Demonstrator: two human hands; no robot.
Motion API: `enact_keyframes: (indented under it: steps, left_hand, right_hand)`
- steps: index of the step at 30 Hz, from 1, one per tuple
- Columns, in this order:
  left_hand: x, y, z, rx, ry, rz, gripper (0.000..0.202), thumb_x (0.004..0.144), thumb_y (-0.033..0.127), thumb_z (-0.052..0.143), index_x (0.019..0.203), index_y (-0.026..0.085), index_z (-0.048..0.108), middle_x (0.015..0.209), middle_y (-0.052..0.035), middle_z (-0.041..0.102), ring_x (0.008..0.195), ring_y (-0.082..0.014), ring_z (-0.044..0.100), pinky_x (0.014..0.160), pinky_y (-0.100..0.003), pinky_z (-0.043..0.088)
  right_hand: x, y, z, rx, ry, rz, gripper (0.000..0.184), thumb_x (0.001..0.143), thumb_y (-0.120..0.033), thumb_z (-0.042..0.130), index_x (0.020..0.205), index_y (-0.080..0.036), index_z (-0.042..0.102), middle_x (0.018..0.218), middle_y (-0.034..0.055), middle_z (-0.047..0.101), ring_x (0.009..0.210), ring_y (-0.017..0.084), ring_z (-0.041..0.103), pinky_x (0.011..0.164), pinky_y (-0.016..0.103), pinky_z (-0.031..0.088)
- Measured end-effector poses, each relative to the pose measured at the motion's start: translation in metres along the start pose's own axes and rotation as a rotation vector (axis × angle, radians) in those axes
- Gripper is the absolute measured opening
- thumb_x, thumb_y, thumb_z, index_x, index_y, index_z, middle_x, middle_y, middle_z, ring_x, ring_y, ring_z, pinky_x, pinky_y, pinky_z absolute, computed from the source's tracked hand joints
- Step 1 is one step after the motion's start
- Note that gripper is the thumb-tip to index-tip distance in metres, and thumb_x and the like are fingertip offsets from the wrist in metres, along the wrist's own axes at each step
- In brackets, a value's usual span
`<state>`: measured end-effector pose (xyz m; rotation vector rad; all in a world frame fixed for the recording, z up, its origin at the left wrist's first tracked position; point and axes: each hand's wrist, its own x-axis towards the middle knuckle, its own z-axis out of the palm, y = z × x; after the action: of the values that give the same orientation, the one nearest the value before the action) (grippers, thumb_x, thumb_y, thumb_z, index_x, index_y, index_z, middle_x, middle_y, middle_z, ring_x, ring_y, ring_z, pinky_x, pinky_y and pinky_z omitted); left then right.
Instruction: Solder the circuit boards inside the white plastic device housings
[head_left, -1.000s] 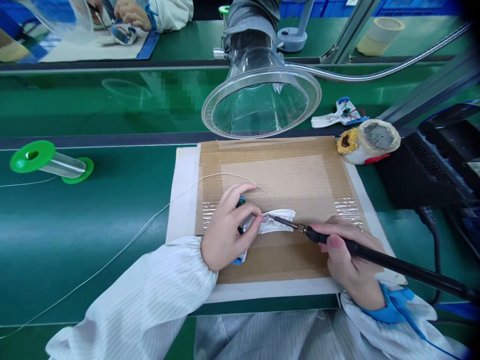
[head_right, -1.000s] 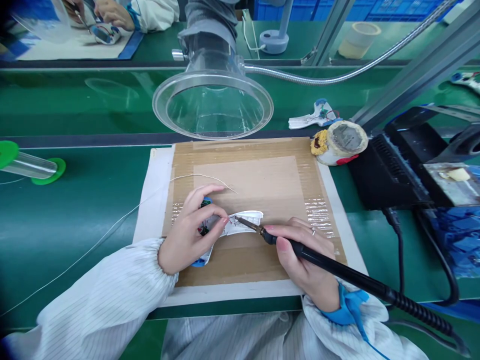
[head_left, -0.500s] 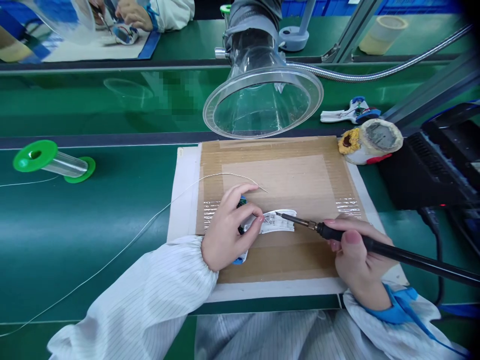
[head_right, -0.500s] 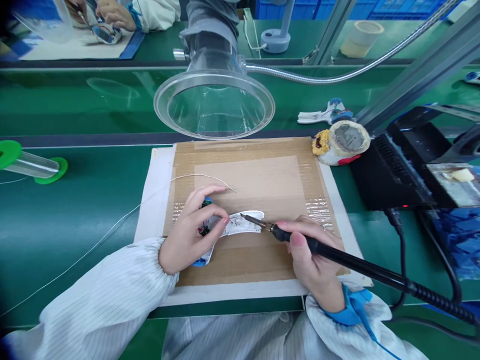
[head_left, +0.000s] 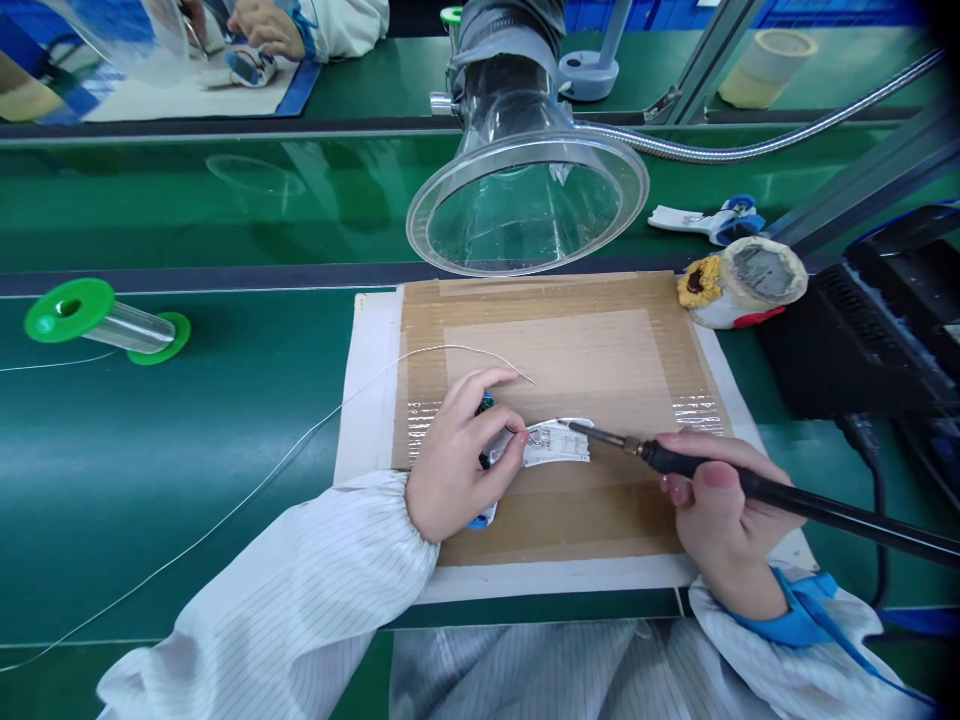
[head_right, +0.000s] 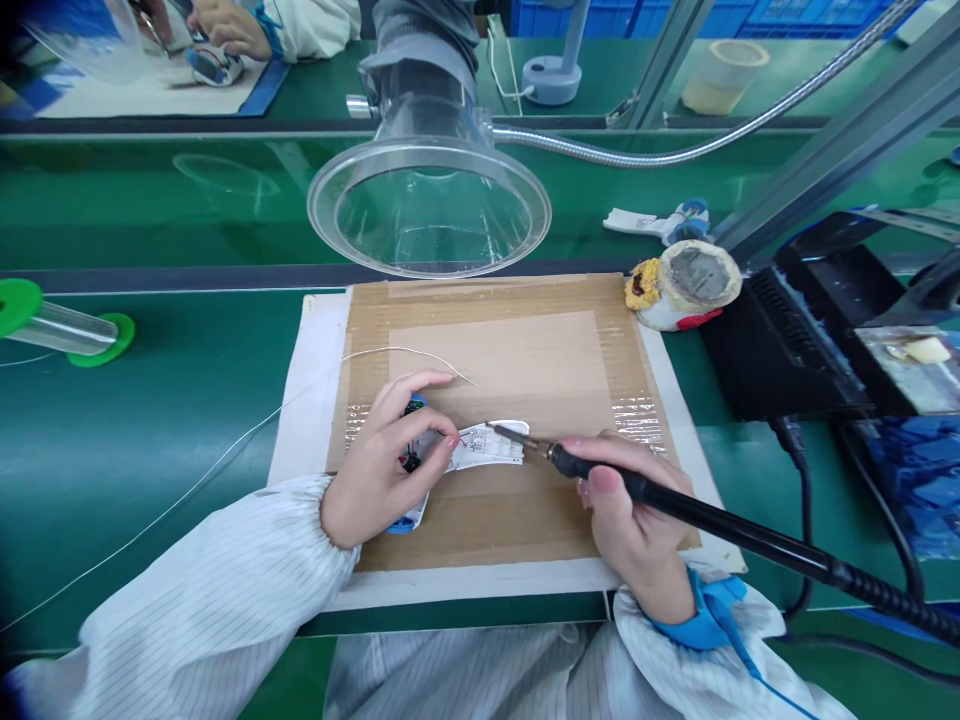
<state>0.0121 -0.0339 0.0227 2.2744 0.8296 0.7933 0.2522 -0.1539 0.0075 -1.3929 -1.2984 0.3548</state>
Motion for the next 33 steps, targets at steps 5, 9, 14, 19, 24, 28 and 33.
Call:
enact_keyframes:
  steps: [5, 9, 14, 19, 24, 28, 33]
  left_hand:
    - [0.000, 0.000, 0.000, 0.006, -0.010, -0.016, 0.013, 0.101, 0.013, 0.061, 0.093, 0.021, 0.068, 0.144, -0.0136, 0.061, 0.138, -0.0285, 0.058, 0.115, -0.049, 0.051]
    - [-0.001, 0.001, -0.001, 0.015, -0.004, -0.008, 0.014, 0.101, 0.012, 0.059, 0.093, 0.020, 0.067, 0.143, -0.0143, 0.062, 0.138, -0.0285, 0.059, 0.114, -0.049, 0.052]
    - [0.000, 0.003, -0.003, 0.000, 0.035, 0.049, 0.014, 0.099, 0.010, 0.059, 0.092, 0.020, 0.067, 0.144, -0.0153, 0.062, 0.136, -0.0285, 0.060, 0.112, -0.049, 0.053]
    - [0.002, 0.006, -0.005, 0.007, 0.100, 0.148, 0.015, 0.097, 0.008, 0.060, 0.095, 0.021, 0.066, 0.144, -0.0150, 0.062, 0.136, -0.0287, 0.061, 0.110, -0.050, 0.053]
    - [0.003, 0.006, -0.006, 0.027, 0.103, 0.171, 0.015, 0.097, 0.008, 0.060, 0.096, 0.022, 0.066, 0.144, -0.0152, 0.063, 0.137, -0.0290, 0.060, 0.110, -0.052, 0.053]
    - [0.002, 0.005, -0.006, 0.016, 0.096, 0.171, 0.015, 0.097, 0.008, 0.060, 0.096, 0.021, 0.067, 0.144, -0.0160, 0.062, 0.138, -0.0280, 0.059, 0.113, -0.050, 0.052]
    - [0.002, 0.003, -0.005, 0.028, 0.068, 0.147, 0.015, 0.098, 0.008, 0.059, 0.095, 0.020, 0.067, 0.144, -0.0163, 0.061, 0.138, -0.0273, 0.059, 0.114, -0.048, 0.051]
  right_hand:
    - [0.009, -0.001, 0.012, -0.189, -0.334, -0.031, 0.037, 0.106, -0.033, 0.069, 0.142, -0.031, 0.065, 0.124, 0.0043, 0.081, 0.110, 0.024, 0.081, 0.093, 0.035, 0.068]
    - [0.010, 0.002, 0.021, -0.237, -0.459, -0.115, 0.053, 0.103, -0.027, 0.073, 0.153, -0.032, 0.053, 0.145, 0.0048, 0.072, 0.124, 0.024, 0.076, 0.101, 0.034, 0.067]
    - [0.010, 0.003, 0.022, -0.273, -0.262, -0.299, 0.060, 0.097, -0.025, 0.082, 0.150, -0.032, 0.055, 0.131, 0.0012, 0.079, 0.104, 0.022, 0.083, 0.087, 0.029, 0.071]
    - [0.010, 0.000, 0.021, -0.282, -0.220, -0.401, 0.067, 0.097, -0.020, 0.082, 0.156, -0.029, 0.052, 0.127, 0.0026, 0.080, 0.100, 0.021, 0.083, 0.087, 0.028, 0.071]
    - [0.006, 0.001, 0.018, -0.298, -0.202, -0.379, 0.067, 0.094, -0.020, 0.085, 0.153, -0.032, 0.055, 0.130, 0.0016, 0.079, 0.103, 0.023, 0.083, 0.088, 0.033, 0.073]
    - [0.003, 0.003, 0.017, -0.282, -0.204, -0.390, 0.069, 0.094, -0.019, 0.085, 0.155, -0.032, 0.054, 0.133, 0.0020, 0.077, 0.106, 0.024, 0.082, 0.089, 0.034, 0.073]
    - [0.005, 0.003, 0.019, -0.262, -0.239, -0.362, 0.078, 0.094, -0.016, 0.084, 0.161, -0.032, 0.046, 0.137, 0.0033, 0.076, 0.109, 0.023, 0.082, 0.092, 0.031, 0.071]
